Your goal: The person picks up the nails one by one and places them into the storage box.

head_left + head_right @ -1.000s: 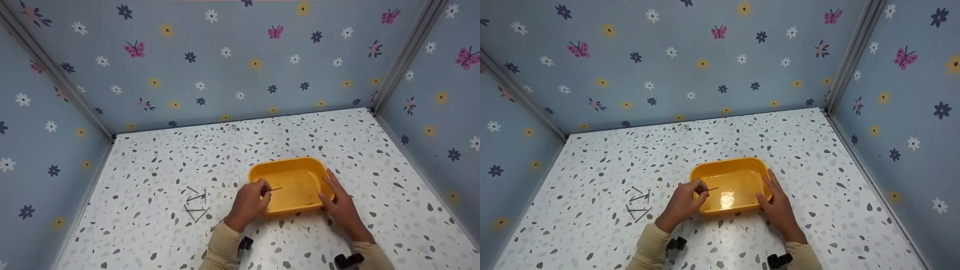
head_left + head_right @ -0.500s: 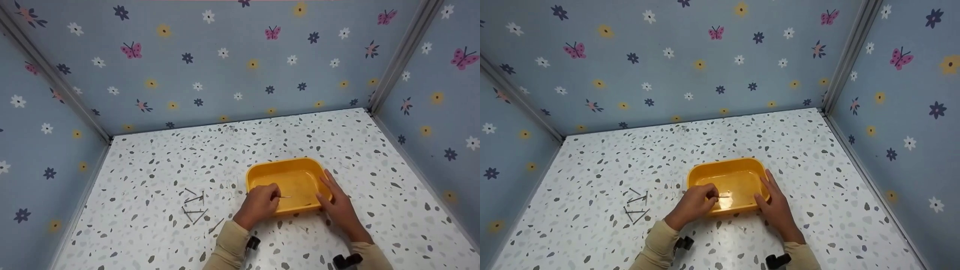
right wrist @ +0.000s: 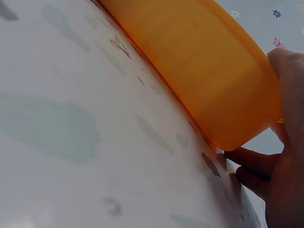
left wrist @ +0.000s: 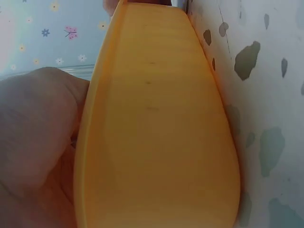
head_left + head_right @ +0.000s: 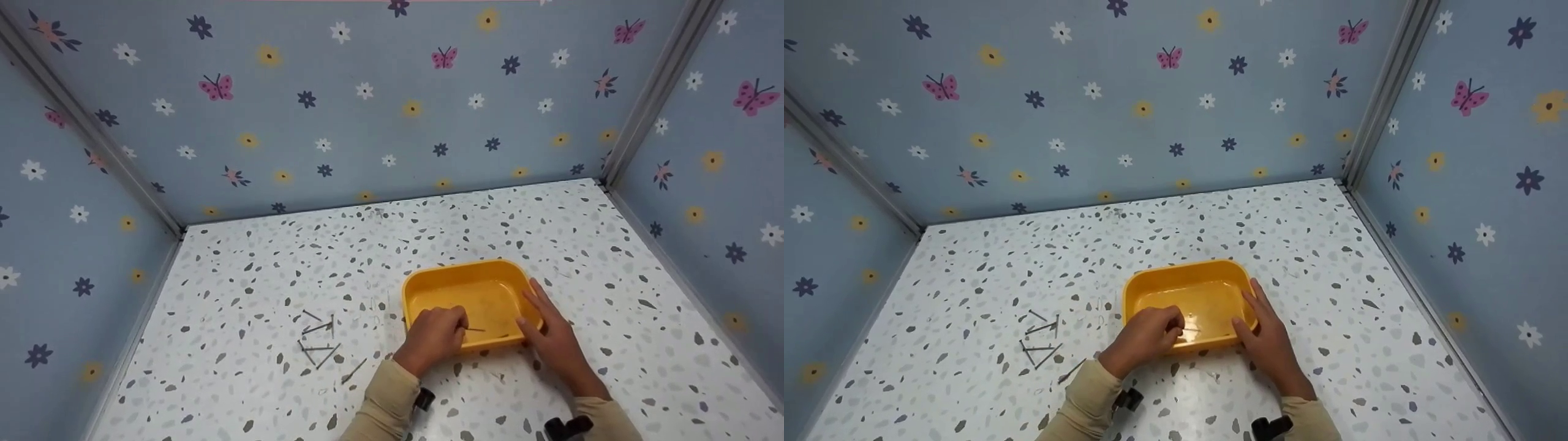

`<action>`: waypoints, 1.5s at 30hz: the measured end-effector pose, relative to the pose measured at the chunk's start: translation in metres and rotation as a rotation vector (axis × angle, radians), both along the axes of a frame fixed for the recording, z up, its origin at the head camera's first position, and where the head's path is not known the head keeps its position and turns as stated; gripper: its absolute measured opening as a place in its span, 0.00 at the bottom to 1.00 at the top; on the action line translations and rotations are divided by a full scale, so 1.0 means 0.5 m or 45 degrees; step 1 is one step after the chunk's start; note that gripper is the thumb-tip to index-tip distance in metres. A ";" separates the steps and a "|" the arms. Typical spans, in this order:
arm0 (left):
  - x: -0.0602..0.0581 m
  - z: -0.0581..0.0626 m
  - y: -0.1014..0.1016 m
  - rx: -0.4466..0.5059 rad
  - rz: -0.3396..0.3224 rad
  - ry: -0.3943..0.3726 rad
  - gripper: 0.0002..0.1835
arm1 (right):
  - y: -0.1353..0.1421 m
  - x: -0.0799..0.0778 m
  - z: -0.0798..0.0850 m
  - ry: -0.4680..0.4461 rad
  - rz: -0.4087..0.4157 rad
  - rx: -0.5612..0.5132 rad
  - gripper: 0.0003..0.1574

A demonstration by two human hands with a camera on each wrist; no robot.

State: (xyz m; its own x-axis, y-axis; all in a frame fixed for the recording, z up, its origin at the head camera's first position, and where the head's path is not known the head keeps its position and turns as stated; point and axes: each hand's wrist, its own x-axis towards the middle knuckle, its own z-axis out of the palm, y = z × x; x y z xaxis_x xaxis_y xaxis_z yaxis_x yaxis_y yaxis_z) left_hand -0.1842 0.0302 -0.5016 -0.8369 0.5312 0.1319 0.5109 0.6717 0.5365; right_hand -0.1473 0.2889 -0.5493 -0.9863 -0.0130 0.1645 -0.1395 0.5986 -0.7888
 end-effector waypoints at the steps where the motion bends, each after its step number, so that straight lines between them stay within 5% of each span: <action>1: 0.000 0.000 0.002 -0.001 0.007 0.003 0.05 | 0.000 0.000 0.000 -0.004 0.000 0.002 0.37; 20: -0.001 -0.001 0.022 -0.052 0.154 -0.022 0.07 | 0.002 -0.001 0.001 -0.027 0.005 0.000 0.36; 38: -0.003 -0.005 0.024 -0.075 0.178 0.074 0.06 | 0.000 0.000 0.001 0.016 0.002 0.019 0.36; 45: -0.004 -0.004 0.024 -0.081 0.172 0.019 0.07 | 0.000 -0.001 -0.002 -0.009 -0.006 0.023 0.36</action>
State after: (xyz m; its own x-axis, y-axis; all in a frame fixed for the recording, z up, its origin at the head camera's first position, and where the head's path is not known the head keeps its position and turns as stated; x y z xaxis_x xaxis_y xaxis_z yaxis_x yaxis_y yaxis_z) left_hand -0.1859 0.0422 -0.5037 -0.8997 0.4213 0.1144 0.4209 0.7674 0.4836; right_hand -0.1477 0.2892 -0.5504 -0.9875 -0.0113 0.1571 -0.1309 0.6133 -0.7789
